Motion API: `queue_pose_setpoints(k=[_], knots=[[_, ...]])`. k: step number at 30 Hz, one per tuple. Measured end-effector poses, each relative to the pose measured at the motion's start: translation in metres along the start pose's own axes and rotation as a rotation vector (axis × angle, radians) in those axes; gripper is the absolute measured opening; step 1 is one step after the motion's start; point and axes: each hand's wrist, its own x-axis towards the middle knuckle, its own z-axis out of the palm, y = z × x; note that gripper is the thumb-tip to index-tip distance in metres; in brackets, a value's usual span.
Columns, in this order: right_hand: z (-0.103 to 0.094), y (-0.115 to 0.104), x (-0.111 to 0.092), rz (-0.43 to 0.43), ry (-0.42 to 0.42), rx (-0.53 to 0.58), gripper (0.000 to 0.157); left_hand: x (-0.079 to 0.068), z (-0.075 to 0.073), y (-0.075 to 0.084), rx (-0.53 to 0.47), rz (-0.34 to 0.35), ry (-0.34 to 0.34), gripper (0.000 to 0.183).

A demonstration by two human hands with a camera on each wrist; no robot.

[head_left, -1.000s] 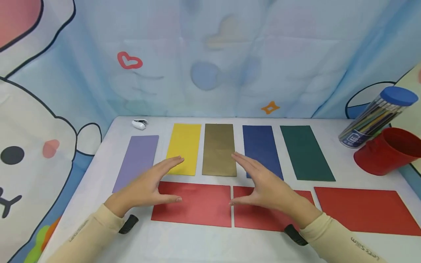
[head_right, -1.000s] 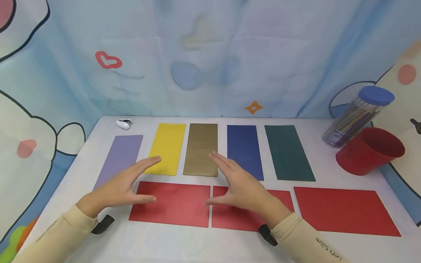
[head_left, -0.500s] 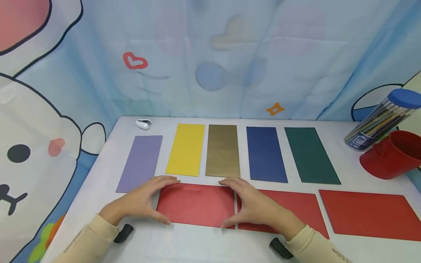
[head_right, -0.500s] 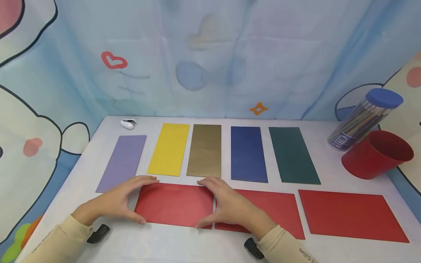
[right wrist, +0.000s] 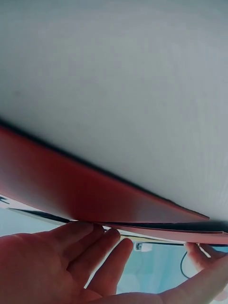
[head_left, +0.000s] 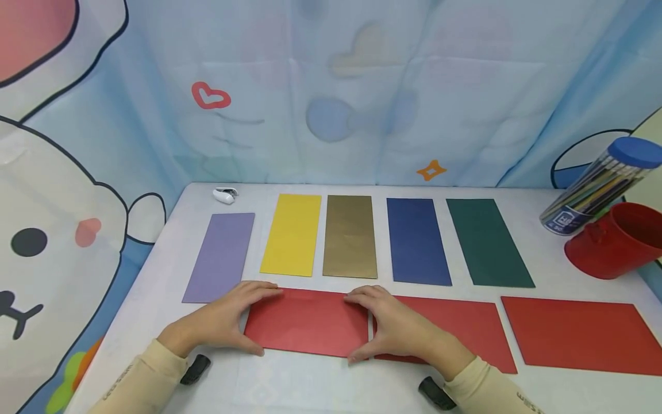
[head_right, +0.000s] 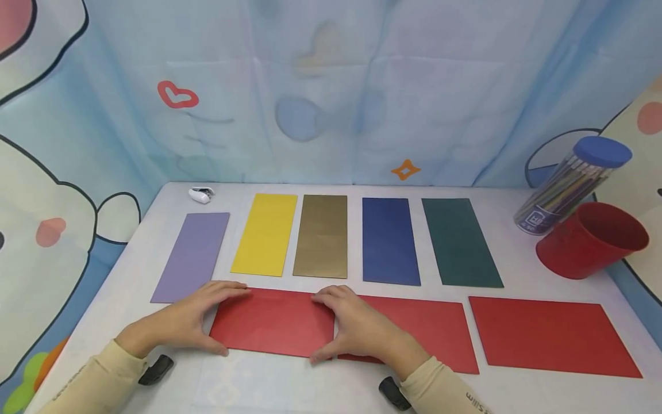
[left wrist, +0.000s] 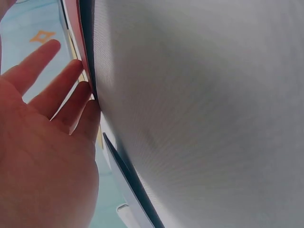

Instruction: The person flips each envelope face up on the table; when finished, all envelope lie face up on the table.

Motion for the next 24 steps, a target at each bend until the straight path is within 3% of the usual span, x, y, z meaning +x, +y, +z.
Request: queue_pose_setpoints(k=[12, 16, 19, 21, 24], knots=[[0.002, -0.002, -0.003, 0.014, -0.034, -0.015, 0.094, 0.000, -0.003, 0.001, 0.017, -0.027, -0.022, 0.081], [0.002, -0.001, -0.005, -0.012, -0.026, -0.008, 0.079, -0.002, -0.005, 0.002, -0.015, -0.038, -0.019, 0.072], [0.000, -0.002, -0.006, -0.064, 0.024, 0.047, 0.054, -0.004, -0.008, 0.002, -0.073, -0.028, 0.036, 0.054], [-0.002, -0.002, -0.005, -0.076, 0.075, 0.132, 0.038, -0.005, -0.010, 0.001, -0.142, -0.023, 0.116, 0.037], [-0.003, -0.001, -0.003, -0.070, 0.161, 0.294, 0.033, -0.003, -0.012, 0.000, -0.269, -0.031, 0.257, 0.024]])
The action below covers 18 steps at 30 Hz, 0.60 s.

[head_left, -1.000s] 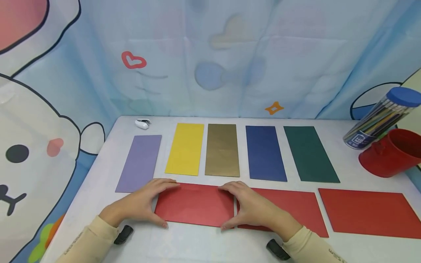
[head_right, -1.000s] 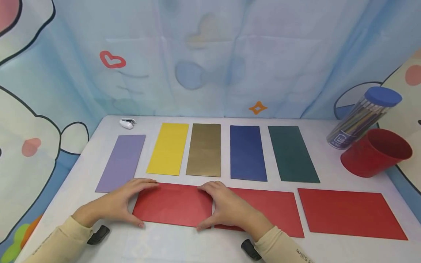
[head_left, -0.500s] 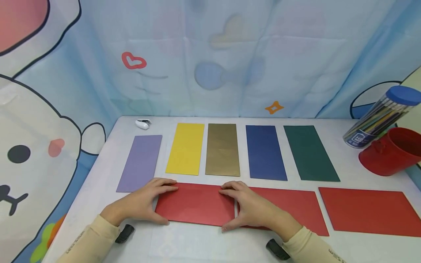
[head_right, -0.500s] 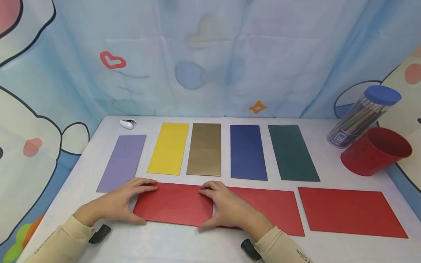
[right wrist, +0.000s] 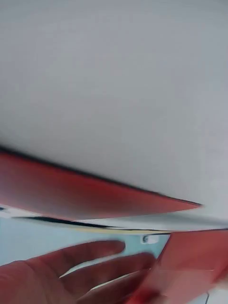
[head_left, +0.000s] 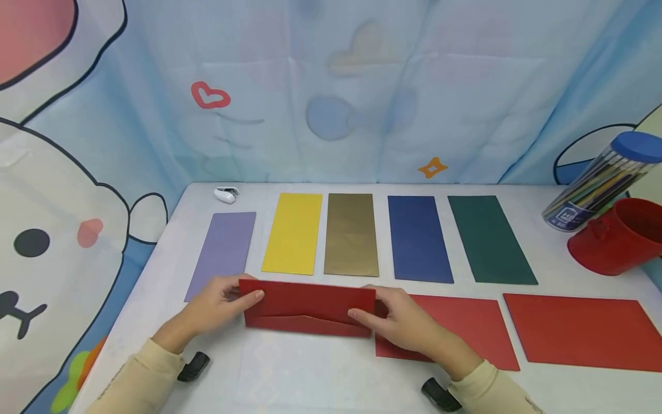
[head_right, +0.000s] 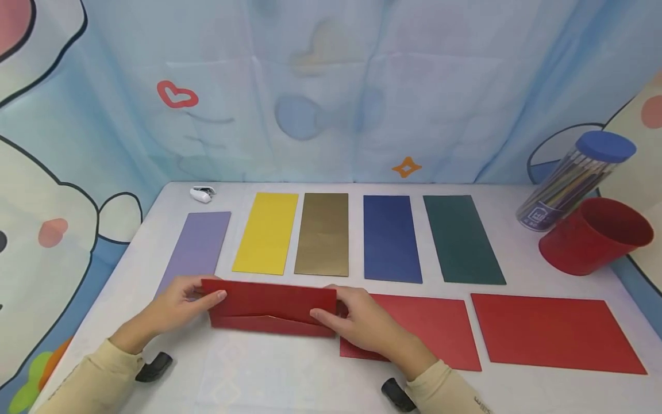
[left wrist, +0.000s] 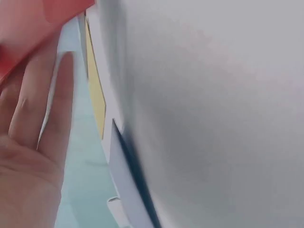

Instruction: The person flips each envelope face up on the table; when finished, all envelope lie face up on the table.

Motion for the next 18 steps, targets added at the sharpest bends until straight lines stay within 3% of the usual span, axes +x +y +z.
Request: queue_pose_setpoints(k=[3, 6, 18], knots=[[0.002, 0.002, 0.003, 0.034, 0.081, 0.126, 0.045, 0.002, 0.001, -0.001, -0.086, -0.031, 0.092, 0.032], [0.004, 0.002, 0.006, 0.049, 0.127, 0.188, 0.057, 0.003, 0.000, -0.001, -0.122, -0.052, 0.117, 0.043], [0.004, -0.002, 0.012, 0.178, 0.181, 0.043, 0.054, 0.005, 0.003, -0.008, -0.082, -0.078, 0.087, 0.046]])
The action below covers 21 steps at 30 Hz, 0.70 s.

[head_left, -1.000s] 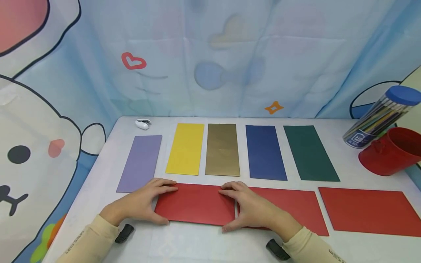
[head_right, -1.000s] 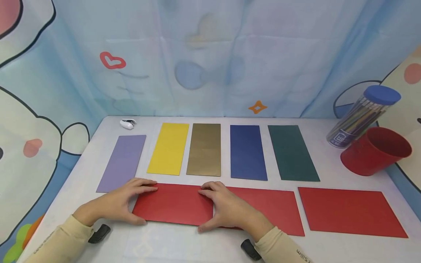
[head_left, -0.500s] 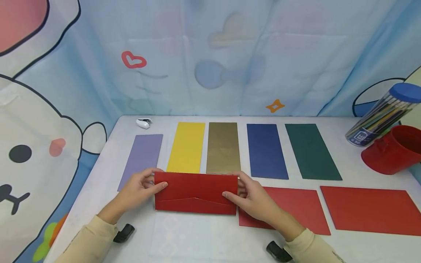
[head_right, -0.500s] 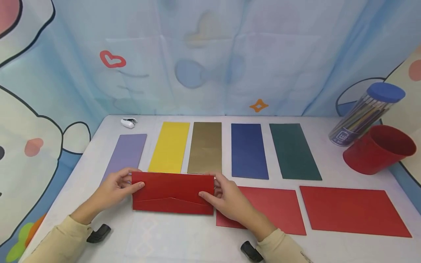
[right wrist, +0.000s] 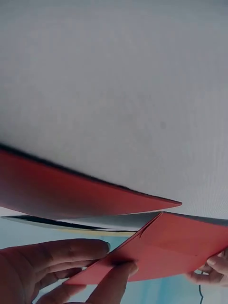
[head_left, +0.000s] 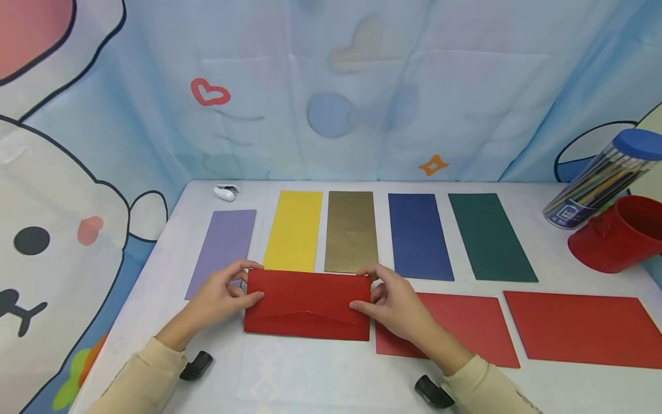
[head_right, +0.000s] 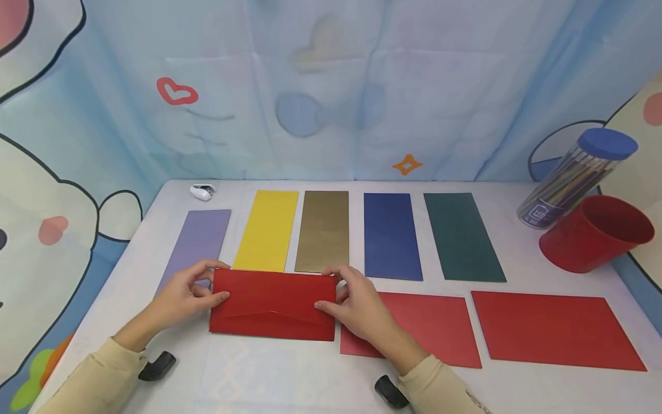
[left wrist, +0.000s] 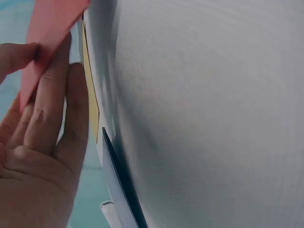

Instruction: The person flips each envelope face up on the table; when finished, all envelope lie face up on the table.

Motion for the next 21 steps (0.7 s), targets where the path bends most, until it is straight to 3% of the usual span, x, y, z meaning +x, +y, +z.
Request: queue_pose_setpoints(k=[9, 21], knots=[[-0.001, 0.001, 0.011, 0.044, 0.008, -0.171, 0.054, 0.004, 0.005, 0.004, 0.334, 0.026, 0.055, 0.046], [-0.002, 0.001, 0.018, 0.020, -0.073, -0.377, 0.056, 0.005, 0.008, 0.010, 0.569, 0.028, 0.019, 0.043]])
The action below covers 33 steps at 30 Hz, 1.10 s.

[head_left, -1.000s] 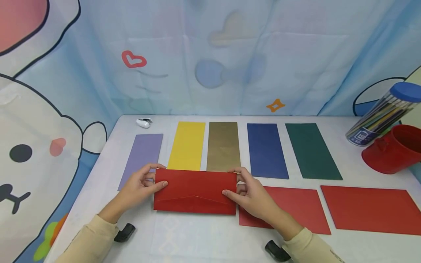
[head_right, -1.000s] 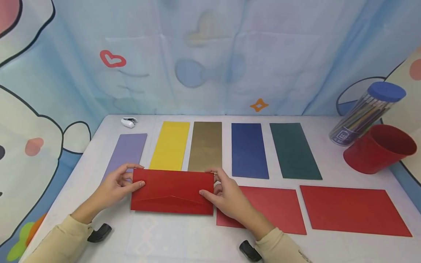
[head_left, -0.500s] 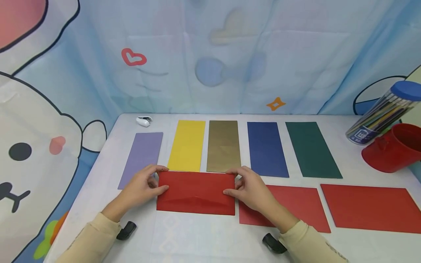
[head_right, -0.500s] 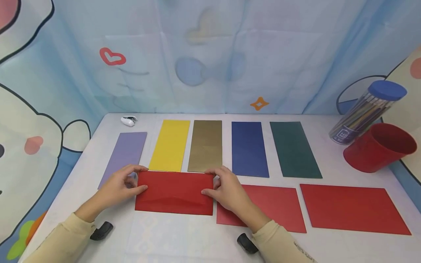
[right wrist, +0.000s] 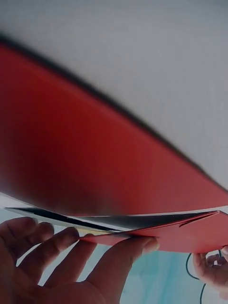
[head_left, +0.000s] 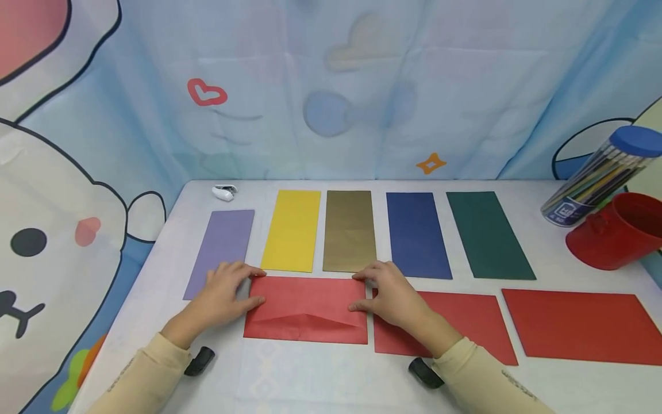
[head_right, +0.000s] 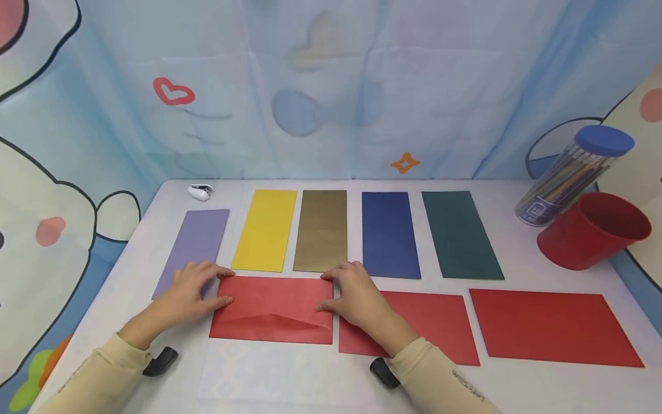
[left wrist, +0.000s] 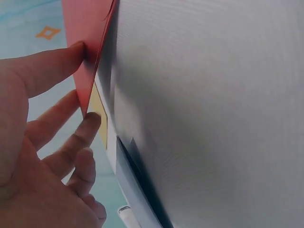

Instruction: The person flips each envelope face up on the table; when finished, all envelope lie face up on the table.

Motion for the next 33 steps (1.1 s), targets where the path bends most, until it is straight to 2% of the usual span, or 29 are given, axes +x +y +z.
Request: queue_pose_setpoints(k=[6, 13, 20, 26, 33], knots=[[0.003, 0.002, 0.001, -0.003, -0.020, -0.044, 0.053, 0.000, 0.004, -0.001, 0.048, 0.000, -0.024, 0.038], [0.001, 0.004, -0.002, 0.012, -0.034, -0.039, 0.053, 0.001, 0.005, 0.000, 0.044, 0.007, -0.032, 0.036], [-0.011, 0.012, -0.015, 0.024, -0.031, 0.022, 0.061, 0.007, 0.004, 0.013, 0.024, 0.051, -0.015, 0.036], [-0.035, 0.029, -0.037, 0.007, -0.048, 0.050, 0.073, 0.016, 0.007, 0.037, -0.072, 0.110, -0.034, 0.041], [-0.067, 0.059, -0.067, 0.060, -0.070, 0.054, 0.088, 0.032, 0.019, 0.065, -0.295, 0.202, -0.110, 0.053]])
